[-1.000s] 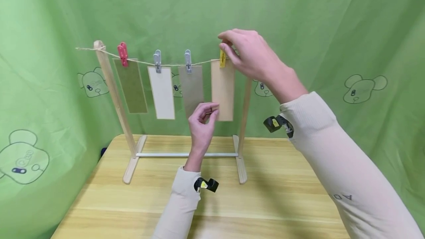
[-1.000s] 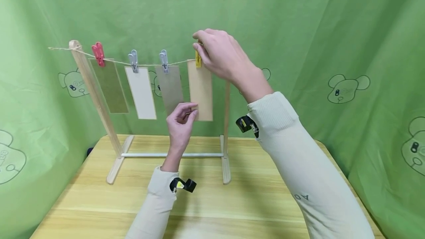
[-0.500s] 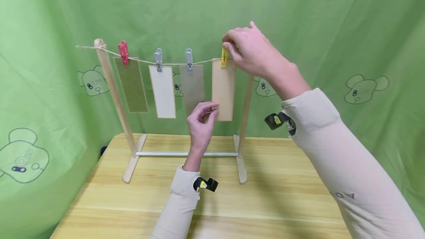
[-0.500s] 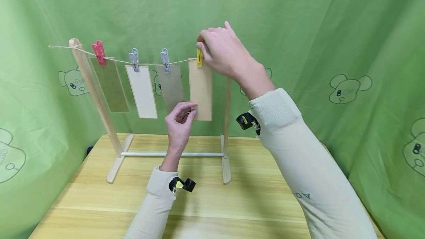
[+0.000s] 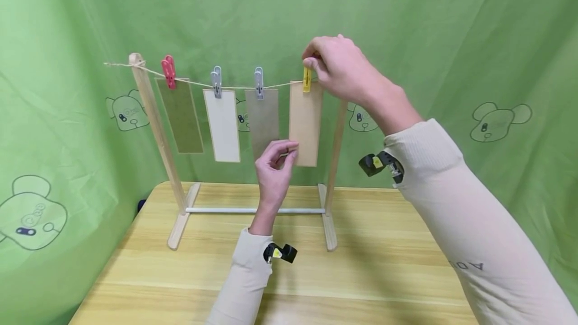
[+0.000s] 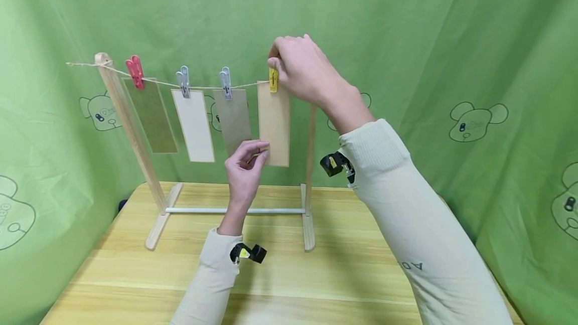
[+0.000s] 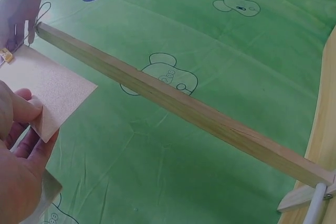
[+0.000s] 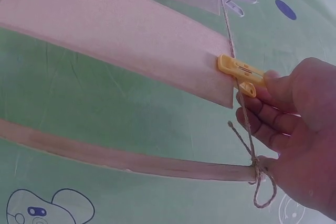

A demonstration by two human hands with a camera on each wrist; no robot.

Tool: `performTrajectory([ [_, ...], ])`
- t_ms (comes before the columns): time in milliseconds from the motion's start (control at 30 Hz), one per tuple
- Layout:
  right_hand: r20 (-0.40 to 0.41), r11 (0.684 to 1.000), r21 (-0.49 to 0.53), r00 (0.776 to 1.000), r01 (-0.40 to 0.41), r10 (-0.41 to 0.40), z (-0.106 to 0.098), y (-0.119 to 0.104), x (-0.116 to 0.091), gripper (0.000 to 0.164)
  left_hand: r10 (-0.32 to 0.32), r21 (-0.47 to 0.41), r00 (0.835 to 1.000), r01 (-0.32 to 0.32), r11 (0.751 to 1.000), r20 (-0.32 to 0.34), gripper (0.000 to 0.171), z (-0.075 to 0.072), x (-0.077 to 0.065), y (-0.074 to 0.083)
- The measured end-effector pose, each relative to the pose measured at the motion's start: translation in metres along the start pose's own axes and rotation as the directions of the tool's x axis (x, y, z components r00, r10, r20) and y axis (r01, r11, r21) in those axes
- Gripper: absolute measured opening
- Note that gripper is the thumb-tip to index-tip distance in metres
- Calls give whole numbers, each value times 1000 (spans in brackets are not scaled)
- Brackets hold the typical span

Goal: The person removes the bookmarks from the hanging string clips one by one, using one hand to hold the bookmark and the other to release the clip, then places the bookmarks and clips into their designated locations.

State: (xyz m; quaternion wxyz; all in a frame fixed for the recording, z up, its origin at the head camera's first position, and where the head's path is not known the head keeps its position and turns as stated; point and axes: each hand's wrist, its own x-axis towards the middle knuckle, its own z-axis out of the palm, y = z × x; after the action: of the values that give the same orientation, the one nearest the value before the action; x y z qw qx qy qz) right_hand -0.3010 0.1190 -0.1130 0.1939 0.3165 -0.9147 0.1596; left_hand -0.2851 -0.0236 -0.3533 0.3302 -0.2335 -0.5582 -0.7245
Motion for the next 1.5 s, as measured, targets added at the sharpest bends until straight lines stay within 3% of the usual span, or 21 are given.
performTrajectory([
  [467, -43, 990, 130, 997, -59, 66, 0, -2, 1, 24, -24, 15, 1000, 24, 1000, -1, 20, -3, -5, -1],
  [867, -186, 995, 101, 982, -14, 33, -1, -5, 4, 24, -23, 20, 1000, 23, 1000, 0, 21, -4, -5, -2],
  [1200, -230, 992, 122, 972, -19, 47, -4, -5, 5, 24, -26, 15, 1000, 26, 1000, -5, 22, -7, -6, -2],
  [1500, -261, 991, 134, 965, 14, 22, 3, -2, -9, 27, -50, 13, 999, 49, 999, 16, 21, -10, -13, -3],
])
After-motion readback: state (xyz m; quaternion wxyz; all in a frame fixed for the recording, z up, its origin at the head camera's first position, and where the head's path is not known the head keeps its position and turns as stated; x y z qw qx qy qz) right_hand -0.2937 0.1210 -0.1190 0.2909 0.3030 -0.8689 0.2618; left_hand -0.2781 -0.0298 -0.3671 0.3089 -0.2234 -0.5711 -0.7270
